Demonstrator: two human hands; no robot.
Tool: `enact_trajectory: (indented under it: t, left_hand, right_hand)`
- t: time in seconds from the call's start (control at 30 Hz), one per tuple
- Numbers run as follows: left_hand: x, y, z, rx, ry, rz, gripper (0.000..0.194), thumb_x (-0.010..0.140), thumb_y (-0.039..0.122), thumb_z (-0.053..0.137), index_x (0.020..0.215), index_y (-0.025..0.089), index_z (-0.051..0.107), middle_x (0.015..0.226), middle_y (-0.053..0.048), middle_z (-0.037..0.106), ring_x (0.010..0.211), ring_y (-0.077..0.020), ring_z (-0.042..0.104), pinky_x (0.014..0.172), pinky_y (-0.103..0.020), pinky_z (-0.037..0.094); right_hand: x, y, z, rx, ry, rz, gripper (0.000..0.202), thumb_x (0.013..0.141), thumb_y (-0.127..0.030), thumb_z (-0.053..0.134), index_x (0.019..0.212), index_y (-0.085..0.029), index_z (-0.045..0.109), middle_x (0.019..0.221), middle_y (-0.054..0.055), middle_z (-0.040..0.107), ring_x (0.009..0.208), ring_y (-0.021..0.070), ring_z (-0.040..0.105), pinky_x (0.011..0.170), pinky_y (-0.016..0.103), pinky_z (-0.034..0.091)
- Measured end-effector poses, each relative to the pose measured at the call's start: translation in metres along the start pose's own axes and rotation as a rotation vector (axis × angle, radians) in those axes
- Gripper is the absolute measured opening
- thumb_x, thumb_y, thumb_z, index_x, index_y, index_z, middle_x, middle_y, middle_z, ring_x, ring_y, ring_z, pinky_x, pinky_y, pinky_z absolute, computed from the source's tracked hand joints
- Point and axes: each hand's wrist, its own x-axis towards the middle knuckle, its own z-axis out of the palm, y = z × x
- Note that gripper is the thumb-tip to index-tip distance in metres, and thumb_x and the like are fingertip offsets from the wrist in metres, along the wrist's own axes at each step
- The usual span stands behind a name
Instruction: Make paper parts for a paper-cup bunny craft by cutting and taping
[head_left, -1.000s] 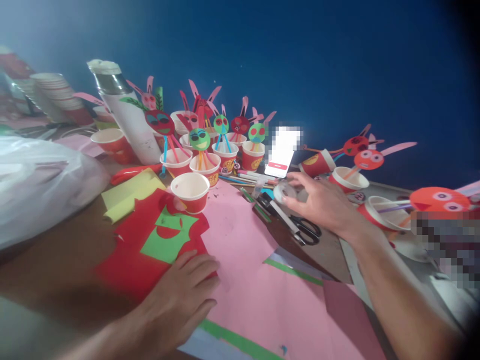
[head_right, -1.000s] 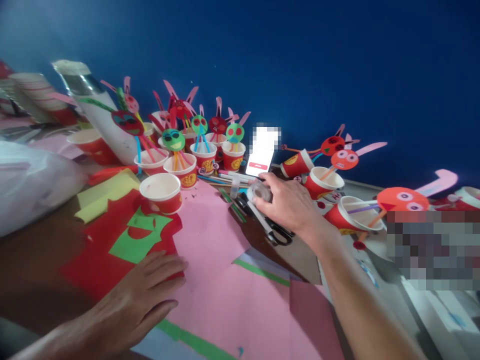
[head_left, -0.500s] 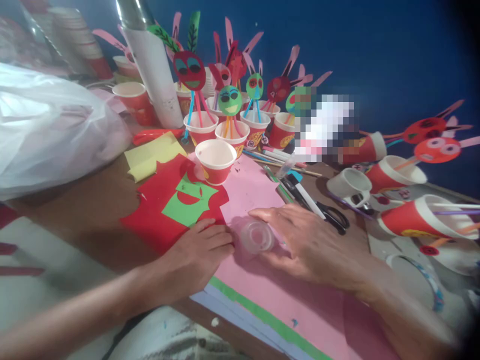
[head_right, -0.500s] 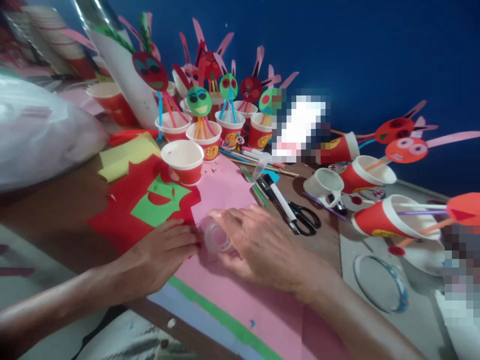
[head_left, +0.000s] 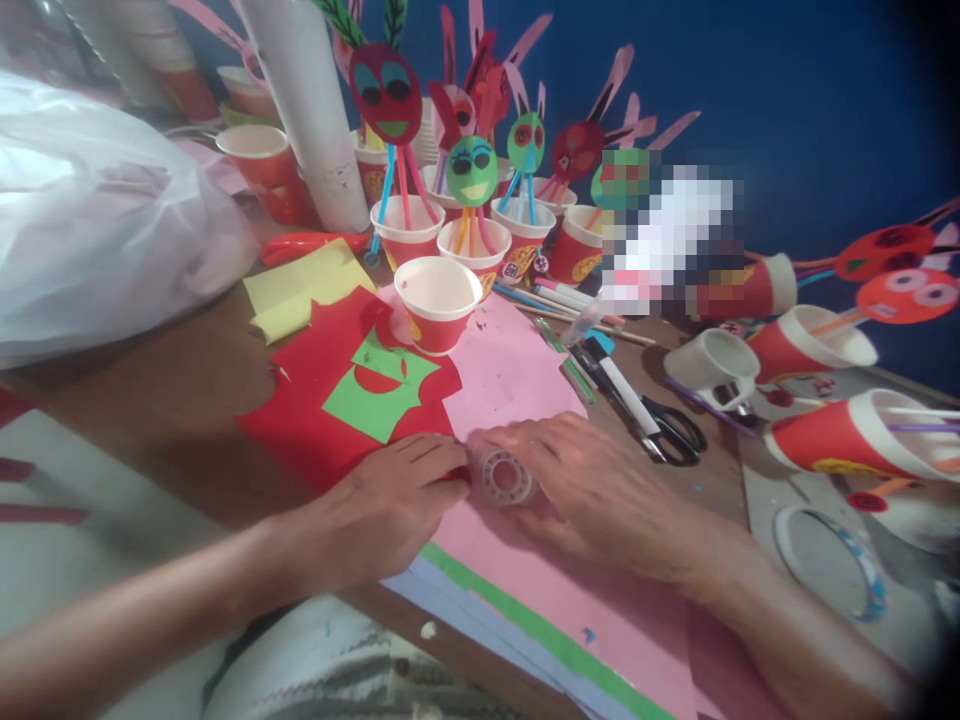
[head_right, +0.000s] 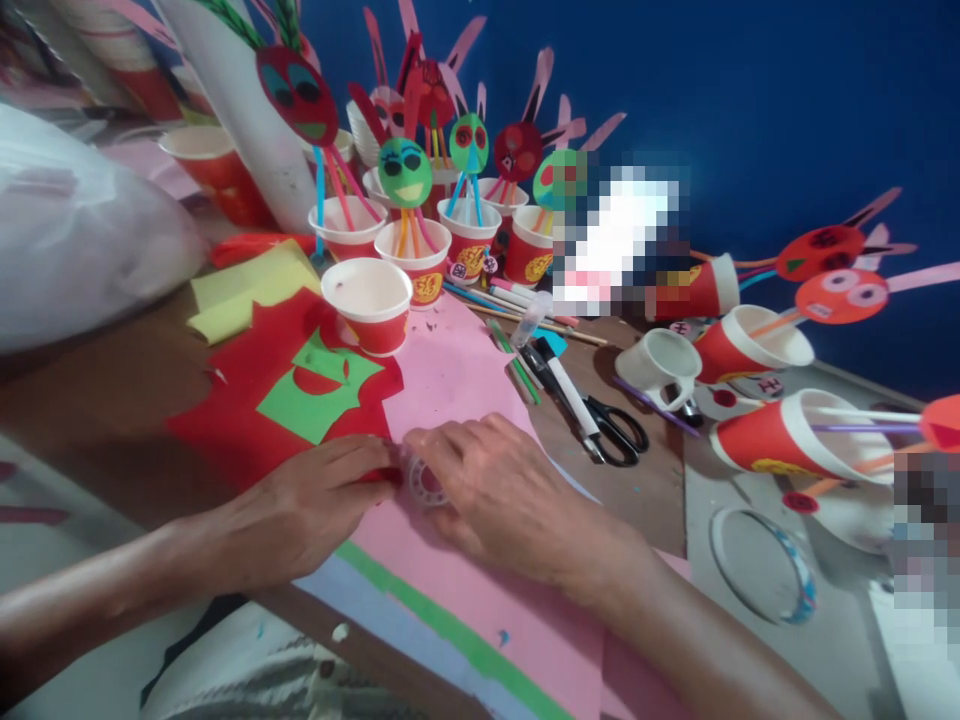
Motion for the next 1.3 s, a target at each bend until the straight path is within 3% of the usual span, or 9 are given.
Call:
enact_trajectory:
  t: [0.53,0.77,1.0,1.13,1.3]
  left_hand:
    - [-0.004,-0.008,0.007,0.003,-0.032,0.044,0.024,0.085,0.006,0.04,0.1,0.011,0.058,0.103,-0.012,0.06,0.106,-0.0238,0.051,0.096,-0.042,0.042]
    - [-0.002,-0.006,0.005,-0.002,-0.014,0.059,0.024,0.084,0.005,0.042,0.101,0.01,0.059,0.104,-0.011,0.062,0.107,-0.0224,0.052,0.098,-0.04,0.042]
    - [-0.018,-0.007,-0.011,-0.059,0.185,-0.027,0.031,0.082,0.003,0.044,0.108,0.013,0.058,0.112,-0.012,0.062,0.112,-0.0217,0.052,0.094,-0.037,0.046]
    - [-0.032,0.003,-0.013,-0.079,0.188,-0.067,0.032,0.078,-0.001,0.049,0.105,0.012,0.058,0.103,-0.01,0.065,0.103,-0.0195,0.056,0.088,-0.033,0.048]
    - [-0.037,0.027,0.003,-0.046,0.179,-0.04,0.028,0.079,0.004,0.046,0.102,0.011,0.06,0.108,-0.01,0.066,0.103,-0.0211,0.056,0.089,-0.037,0.042]
  right_hand:
    - [0.001,-0.001,0.002,-0.017,0.001,-0.012,0.026,0.086,-0.024,0.048,0.11,-0.016,0.055,0.096,0.006,0.067,0.089,0.0235,0.06,0.074,0.034,0.039]
    - [0.001,-0.001,0.002,-0.026,-0.007,-0.012,0.031,0.088,-0.023,0.046,0.118,-0.017,0.052,0.101,0.006,0.066,0.093,0.0242,0.06,0.076,0.036,0.038]
    - [0.0,0.001,0.003,-0.019,0.028,-0.01,0.029,0.087,-0.022,0.049,0.115,-0.017,0.053,0.103,0.007,0.067,0.093,0.0247,0.06,0.076,0.035,0.039]
    - [0.0,0.001,0.004,-0.046,0.057,-0.024,0.029,0.085,-0.022,0.052,0.114,-0.017,0.054,0.106,0.008,0.067,0.092,0.0249,0.061,0.075,0.034,0.04]
    - [0.0,0.001,0.004,-0.077,0.082,-0.044,0.031,0.083,-0.022,0.056,0.113,-0.016,0.055,0.105,0.008,0.067,0.087,0.0247,0.062,0.072,0.033,0.041]
